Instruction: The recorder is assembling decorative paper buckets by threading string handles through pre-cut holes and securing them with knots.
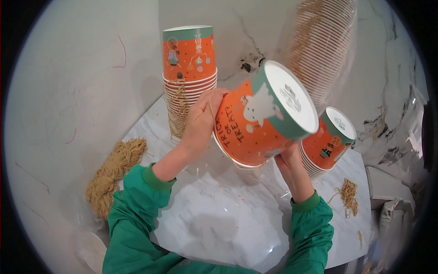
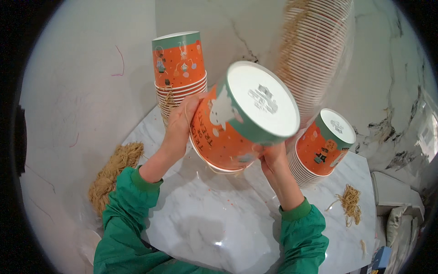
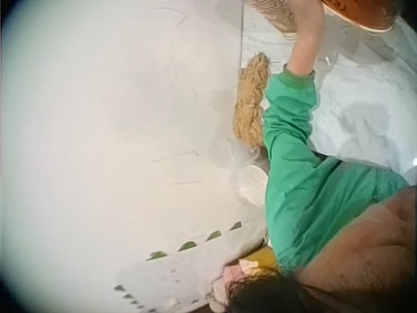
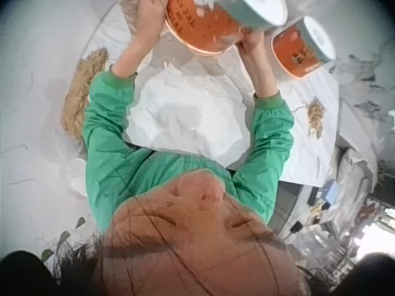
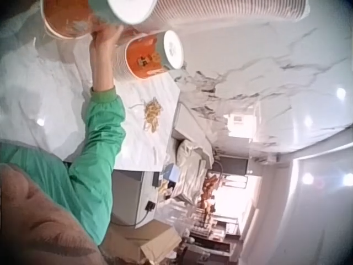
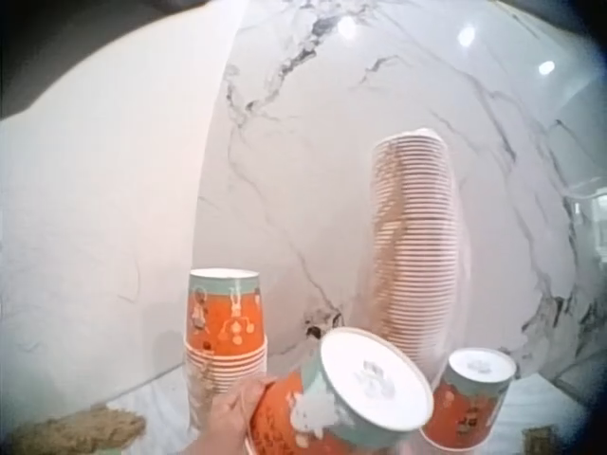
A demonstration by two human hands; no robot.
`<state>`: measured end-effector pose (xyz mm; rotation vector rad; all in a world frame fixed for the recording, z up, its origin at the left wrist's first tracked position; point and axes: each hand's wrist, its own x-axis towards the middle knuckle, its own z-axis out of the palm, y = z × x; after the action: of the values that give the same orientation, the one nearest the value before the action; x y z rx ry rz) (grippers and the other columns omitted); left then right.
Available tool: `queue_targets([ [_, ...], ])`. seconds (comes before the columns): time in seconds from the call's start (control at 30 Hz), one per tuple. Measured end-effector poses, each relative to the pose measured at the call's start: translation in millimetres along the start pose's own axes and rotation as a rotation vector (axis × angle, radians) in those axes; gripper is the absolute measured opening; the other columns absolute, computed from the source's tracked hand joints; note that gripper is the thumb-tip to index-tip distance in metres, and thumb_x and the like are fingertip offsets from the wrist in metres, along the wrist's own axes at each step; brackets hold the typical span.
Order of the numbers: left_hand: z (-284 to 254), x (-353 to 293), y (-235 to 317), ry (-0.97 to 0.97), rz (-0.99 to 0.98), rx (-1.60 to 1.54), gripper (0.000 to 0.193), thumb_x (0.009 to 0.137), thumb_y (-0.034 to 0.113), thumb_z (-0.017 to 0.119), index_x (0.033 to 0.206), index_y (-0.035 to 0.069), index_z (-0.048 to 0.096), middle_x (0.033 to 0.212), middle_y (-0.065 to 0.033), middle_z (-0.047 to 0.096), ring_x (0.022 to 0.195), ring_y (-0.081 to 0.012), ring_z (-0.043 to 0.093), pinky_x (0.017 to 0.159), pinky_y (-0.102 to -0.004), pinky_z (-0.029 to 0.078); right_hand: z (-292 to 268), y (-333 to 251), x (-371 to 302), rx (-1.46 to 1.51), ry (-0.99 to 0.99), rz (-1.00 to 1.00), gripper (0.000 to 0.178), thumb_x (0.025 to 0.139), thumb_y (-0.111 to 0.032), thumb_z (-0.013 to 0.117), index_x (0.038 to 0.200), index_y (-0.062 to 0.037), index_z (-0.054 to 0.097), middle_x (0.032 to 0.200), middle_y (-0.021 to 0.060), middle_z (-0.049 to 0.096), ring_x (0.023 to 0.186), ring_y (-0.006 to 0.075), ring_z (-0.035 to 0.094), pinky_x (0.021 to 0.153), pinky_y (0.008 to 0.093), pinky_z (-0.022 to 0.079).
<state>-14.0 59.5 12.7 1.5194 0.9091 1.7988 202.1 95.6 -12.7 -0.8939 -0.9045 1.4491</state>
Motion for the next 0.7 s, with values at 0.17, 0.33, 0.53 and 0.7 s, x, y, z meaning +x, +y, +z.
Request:
queue_targets([
  [0.17,-17,11,13,-0.063,-0.002,-0.101,0.046,0.108,0.034,0.039,0.125,-0.004,0.059,0.112,-0.0059,0.065,0.106,-0.0119,0.058,0.094,-0.0247,0.044,27,-15,3,0.021,-0.075,-0.083,0.019,0.096,-0.01,0.052,0.109,-0.0054,0.064,0.09,0.0033,0.069,0.068,0.0122,0.065,0.05,0.0265,0.048],
  [0.33,-28,-2,33,-0.081,0.196,0.211,0.051,0.106,0.032,0.04,0.138,-0.006,0.049,0.125,-0.0155,0.057,0.121,-0.0215,0.052,0.105,-0.03,0.036,34,-20,13,0.04,-0.229,-0.189,0.02,0.093,-0.001,0.052,0.111,0.0017,0.061,0.089,0.0109,0.069,0.071,0.0182,0.069,0.051,0.0295,0.052],
  [0.53,-38,-13,26,0.012,0.208,0.224,0.049,0.108,0.036,0.031,0.133,0.0,0.052,0.109,-0.0035,0.063,0.101,-0.0086,0.056,0.092,-0.0237,0.044,56,-18,17,0.13,-0.242,-0.21,0.023,0.087,0.008,0.059,0.109,0.0018,0.055,0.092,0.0138,0.068,0.076,0.0204,0.07,0.06,0.0307,0.056],
  [0.7,-25,1,52,0.052,0.026,-0.16,0.043,0.108,0.039,0.034,0.121,0.005,0.058,0.086,0.0045,0.053,0.08,-0.0048,0.05,0.076,-0.0239,0.043,56,-6,37,-0.002,-0.179,-0.199,0.013,0.1,-0.009,0.054,0.11,-0.0019,0.057,0.089,0.007,0.067,0.068,0.0101,0.065,0.056,0.0247,0.053],
])
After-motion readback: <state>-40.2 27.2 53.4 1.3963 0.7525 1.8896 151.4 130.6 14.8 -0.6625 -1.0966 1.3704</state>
